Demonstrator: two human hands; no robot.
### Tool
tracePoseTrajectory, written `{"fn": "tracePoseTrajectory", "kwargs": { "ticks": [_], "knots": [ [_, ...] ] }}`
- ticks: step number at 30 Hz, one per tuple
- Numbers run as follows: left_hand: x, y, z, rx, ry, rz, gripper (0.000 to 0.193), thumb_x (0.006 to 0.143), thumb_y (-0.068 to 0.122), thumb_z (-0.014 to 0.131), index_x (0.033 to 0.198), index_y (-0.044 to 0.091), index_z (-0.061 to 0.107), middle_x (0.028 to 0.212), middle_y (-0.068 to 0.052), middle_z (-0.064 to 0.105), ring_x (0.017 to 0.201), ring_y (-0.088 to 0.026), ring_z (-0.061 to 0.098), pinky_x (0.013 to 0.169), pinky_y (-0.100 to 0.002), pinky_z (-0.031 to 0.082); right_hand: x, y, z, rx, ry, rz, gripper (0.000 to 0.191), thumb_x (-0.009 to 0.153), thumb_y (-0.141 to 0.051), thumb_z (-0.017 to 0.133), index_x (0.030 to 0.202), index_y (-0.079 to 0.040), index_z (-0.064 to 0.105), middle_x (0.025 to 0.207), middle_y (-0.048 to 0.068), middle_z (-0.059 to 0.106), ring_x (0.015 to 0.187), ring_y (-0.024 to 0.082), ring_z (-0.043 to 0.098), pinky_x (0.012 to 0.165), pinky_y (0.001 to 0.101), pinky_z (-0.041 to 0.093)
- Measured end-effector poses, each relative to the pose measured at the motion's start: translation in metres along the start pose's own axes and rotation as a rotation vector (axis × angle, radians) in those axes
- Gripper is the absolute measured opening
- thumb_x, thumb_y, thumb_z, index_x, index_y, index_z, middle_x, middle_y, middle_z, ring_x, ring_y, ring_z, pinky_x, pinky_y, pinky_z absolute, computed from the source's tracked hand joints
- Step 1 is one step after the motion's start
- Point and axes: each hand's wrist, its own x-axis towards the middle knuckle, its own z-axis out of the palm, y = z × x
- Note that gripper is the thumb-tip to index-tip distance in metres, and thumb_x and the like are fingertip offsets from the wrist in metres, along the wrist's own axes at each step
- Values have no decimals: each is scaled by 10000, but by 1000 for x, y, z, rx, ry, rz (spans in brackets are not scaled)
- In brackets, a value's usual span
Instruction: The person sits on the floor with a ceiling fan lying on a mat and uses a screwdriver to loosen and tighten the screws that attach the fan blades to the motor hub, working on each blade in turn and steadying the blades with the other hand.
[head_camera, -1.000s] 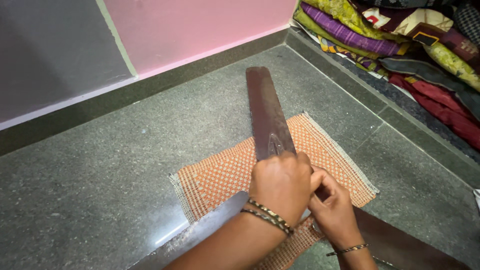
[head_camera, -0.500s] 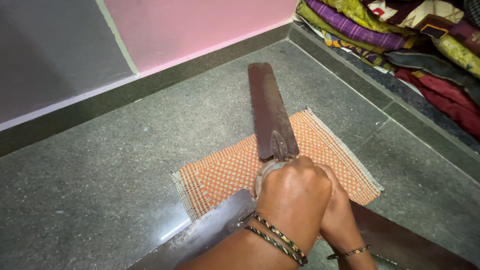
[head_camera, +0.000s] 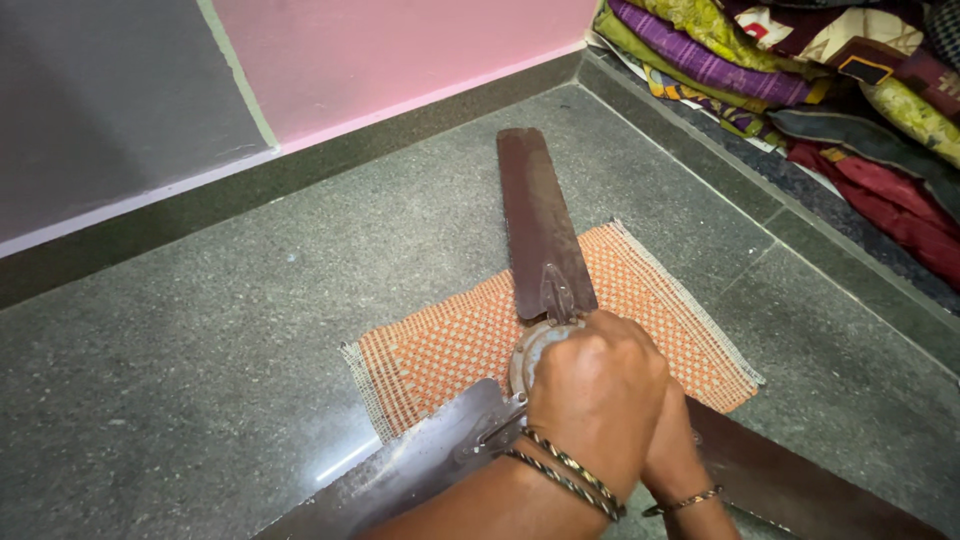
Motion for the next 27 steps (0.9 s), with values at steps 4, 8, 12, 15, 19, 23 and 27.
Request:
{"fn": "tracePoseTrajectory", "kwargs": {
  "ticks": [4, 8, 12, 15, 19, 23, 27],
  "knots": [
    [5, -8, 4, 36, -36, -56, 256, 776, 232, 692, 941, 41, 733, 776, -60, 691, 643, -174, 726, 475, -341, 558, 0, -14, 1, 245, -8, -69, 517, 830, -139, 721, 1304, 5, 571, 1215, 94, 692, 1109, 160, 639, 919, 301, 529],
    [7, -20, 9, -58, 16, -100, 358, 939, 405, 626, 845, 74, 723, 758, -78, 701, 634, -206, 720, 485, -345, 559, -2, -29, 4, 438, -106, 13, 548, 862, -111, 678, 1374, -14, 510, 1285, 94, 646, 1149, 148, 606, 946, 283, 504],
    [5, -26, 8, -120, -38, -126, 432, 997, 465, 573, 815, 105, 725, 760, -89, 713, 664, -220, 719, 526, -362, 554, -4, -28, 11, 300, -50, 37, 543, 790, -36, 714, 1309, -20, 556, 1217, 77, 668, 1069, 109, 621, 846, 258, 538],
    [4, -28, 3, -157, -120, -89, 455, 1043, 455, 556, 793, 115, 727, 761, -99, 712, 706, -236, 721, 550, -378, 550, -4, -18, 15, 64, 75, -10, 326, 808, -6, 768, 1111, 19, 651, 1046, 81, 713, 958, 102, 639, 797, 255, 543],
    [-4, -29, -4, -161, 5, -109, 440, 930, 494, 624, 843, 72, 708, 789, -101, 697, 716, -246, 730, 567, -365, 563, -1, -17, 9, 146, 90, -5, 221, 866, 32, 806, 1013, 44, 641, 949, 93, 716, 884, 124, 648, 778, 288, 561],
    [-19, -27, -6, -302, 96, -23, 145, 841, 181, 666, 936, 75, 691, 865, -113, 696, 749, -255, 734, 605, -385, 565, 0, -40, 2, 255, 36, 88, 394, 813, 6, 720, 1202, -6, 657, 1034, 40, 740, 921, 88, 662, 785, 259, 549],
    [-20, -22, -5, -282, 65, -19, 174, 855, 172, 662, 972, 43, 678, 879, -114, 694, 775, -248, 734, 627, -378, 568, 4, -66, -4, 286, -9, 42, 486, 806, -12, 732, 1278, -9, 617, 1122, 55, 721, 990, 101, 658, 836, 267, 546]
  ]
}}
